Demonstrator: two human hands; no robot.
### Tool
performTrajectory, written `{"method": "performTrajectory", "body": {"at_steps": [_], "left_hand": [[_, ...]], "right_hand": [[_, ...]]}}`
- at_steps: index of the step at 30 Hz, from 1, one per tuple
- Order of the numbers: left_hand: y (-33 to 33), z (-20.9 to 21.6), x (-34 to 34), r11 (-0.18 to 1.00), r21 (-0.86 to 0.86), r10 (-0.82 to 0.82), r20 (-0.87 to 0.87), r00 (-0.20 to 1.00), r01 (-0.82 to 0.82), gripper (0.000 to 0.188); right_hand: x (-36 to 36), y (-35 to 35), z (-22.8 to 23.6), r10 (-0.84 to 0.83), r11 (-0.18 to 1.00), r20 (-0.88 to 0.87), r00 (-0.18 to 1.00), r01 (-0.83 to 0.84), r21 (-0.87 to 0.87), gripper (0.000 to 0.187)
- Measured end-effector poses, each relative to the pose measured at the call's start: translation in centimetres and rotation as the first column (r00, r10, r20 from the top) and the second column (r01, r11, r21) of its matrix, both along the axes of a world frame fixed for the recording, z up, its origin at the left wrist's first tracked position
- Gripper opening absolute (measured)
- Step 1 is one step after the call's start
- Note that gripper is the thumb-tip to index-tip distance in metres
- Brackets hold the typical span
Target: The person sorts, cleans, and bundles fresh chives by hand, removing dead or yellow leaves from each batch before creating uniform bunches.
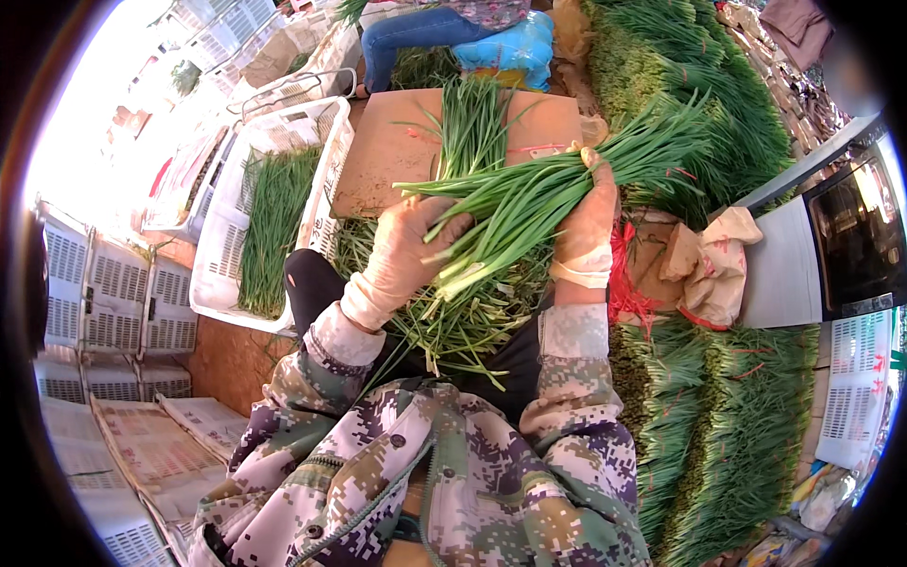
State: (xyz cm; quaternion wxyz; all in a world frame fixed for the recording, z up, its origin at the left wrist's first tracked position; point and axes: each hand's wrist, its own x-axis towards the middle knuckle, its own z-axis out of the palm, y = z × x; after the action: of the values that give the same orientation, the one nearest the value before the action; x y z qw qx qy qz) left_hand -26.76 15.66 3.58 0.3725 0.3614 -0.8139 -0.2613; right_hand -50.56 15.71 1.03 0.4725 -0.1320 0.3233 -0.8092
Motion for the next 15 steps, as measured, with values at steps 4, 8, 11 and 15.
{"method": "performTrajectory", "body": {"at_steps": [4, 8, 11, 15], "left_hand": [[-0.3, -1.7, 0.3, 0.891, 0.437, 0.052, -0.365, 0.930, 0.122, 0.023], [-0.2, -3.4, -0.4, 0.880, 0.473, 0.200, -0.456, 0.867, 0.046, 0.022], [-0.2, -3.9, -0.5, 0.876, 0.482, 0.259, -0.529, 0.808, 0.035, 0.020], [-0.9, -4.8, 0.6, 0.884, 0.466, 0.216, -0.461, 0.861, 0.028, 0.015]], "right_hand": [[1.3, 0.1, 1.5, -0.082, 0.992, -0.103, 0.991, 0.091, 0.084, 0.021], [0.6, -0.6, 0.4, -0.097, 0.991, -0.052, 0.994, 0.101, 0.083, 0.020], [0.7, -0.7, 0.1, -0.116, 0.983, -0.024, 0.993, 0.118, 0.138, 0.020], [0.3, -0.2, -0.1, -0.078, 0.993, -0.075, 0.994, 0.085, 0.081, 0.021]]}}
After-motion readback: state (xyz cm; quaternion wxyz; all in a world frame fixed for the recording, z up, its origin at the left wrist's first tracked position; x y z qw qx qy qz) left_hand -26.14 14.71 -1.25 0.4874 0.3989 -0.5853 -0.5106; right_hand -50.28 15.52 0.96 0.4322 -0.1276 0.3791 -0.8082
